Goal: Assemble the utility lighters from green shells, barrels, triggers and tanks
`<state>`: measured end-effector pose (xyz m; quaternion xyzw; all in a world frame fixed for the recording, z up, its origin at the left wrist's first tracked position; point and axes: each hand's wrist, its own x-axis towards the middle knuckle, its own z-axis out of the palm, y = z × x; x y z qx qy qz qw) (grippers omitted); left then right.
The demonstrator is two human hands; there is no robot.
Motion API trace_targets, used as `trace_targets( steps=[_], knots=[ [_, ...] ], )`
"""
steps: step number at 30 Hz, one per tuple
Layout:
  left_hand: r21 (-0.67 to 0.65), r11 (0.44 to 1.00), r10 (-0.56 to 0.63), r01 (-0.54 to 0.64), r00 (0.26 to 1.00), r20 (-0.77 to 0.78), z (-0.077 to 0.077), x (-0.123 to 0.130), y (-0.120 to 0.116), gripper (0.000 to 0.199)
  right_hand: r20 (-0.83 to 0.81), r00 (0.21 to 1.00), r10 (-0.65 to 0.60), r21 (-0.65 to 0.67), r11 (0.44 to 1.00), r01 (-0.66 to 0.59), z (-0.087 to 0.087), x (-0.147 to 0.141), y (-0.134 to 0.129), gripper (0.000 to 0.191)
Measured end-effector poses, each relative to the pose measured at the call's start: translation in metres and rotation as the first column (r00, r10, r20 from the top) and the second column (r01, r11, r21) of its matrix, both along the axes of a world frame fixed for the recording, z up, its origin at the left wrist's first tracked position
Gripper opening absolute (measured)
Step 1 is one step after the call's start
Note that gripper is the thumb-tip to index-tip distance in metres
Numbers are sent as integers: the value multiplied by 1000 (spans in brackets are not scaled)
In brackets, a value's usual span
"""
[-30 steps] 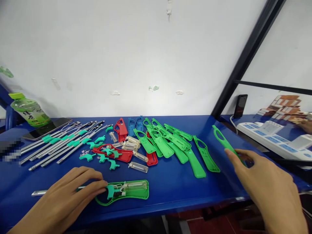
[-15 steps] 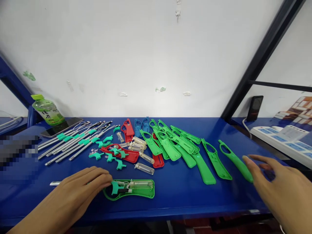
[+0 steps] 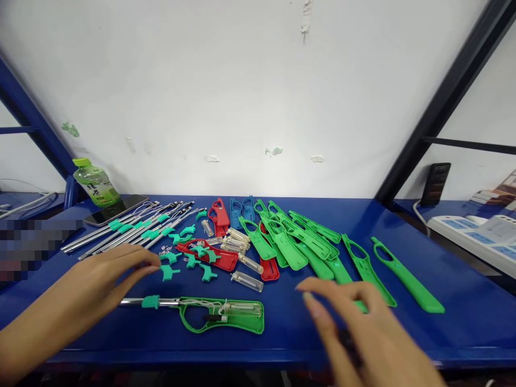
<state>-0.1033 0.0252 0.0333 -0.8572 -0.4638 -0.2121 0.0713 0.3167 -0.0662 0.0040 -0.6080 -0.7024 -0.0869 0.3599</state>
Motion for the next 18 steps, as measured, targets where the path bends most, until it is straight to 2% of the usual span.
trace_targets(
  steps=[2, 3, 6, 10, 12, 15, 18],
  knots=[
    [-33, 999, 27, -28, 999, -21, -7, -2, 6, 36, -12, 970, 241, -68, 968, -242, -1, -25, 5, 23],
    [-40, 999, 33, -34, 999, -28, -10, -2, 9, 35, -1, 949, 315, -135, 940, -312, -3, -35, 8, 23],
    [-49, 998, 26, -28, 999, -37, -16, 2, 11, 37, 36, 938, 344, -265, 909, -323, -9, -57, 14, 26],
    [-48, 999, -25, 26, 1000, 2, -19, 19, 0, 38, 47, 942, 333, -324, 897, -301, -19, -71, 19, 31],
    [-73, 988, -128, 135, 988, 90, -20, 35, -10, 31, 41, 945, 325, -310, 903, -297, -21, -75, 21, 30],
    [-156, 944, -256, 290, 945, 202, -23, 62, -26, 28, 45, 947, 317, -272, 916, -294, -21, -80, 26, 28],
    [-173, 920, -309, 351, 923, 228, -30, 82, -36, 29, 47, 944, 326, -214, 927, -310, -20, -83, 32, 25]
  ],
)
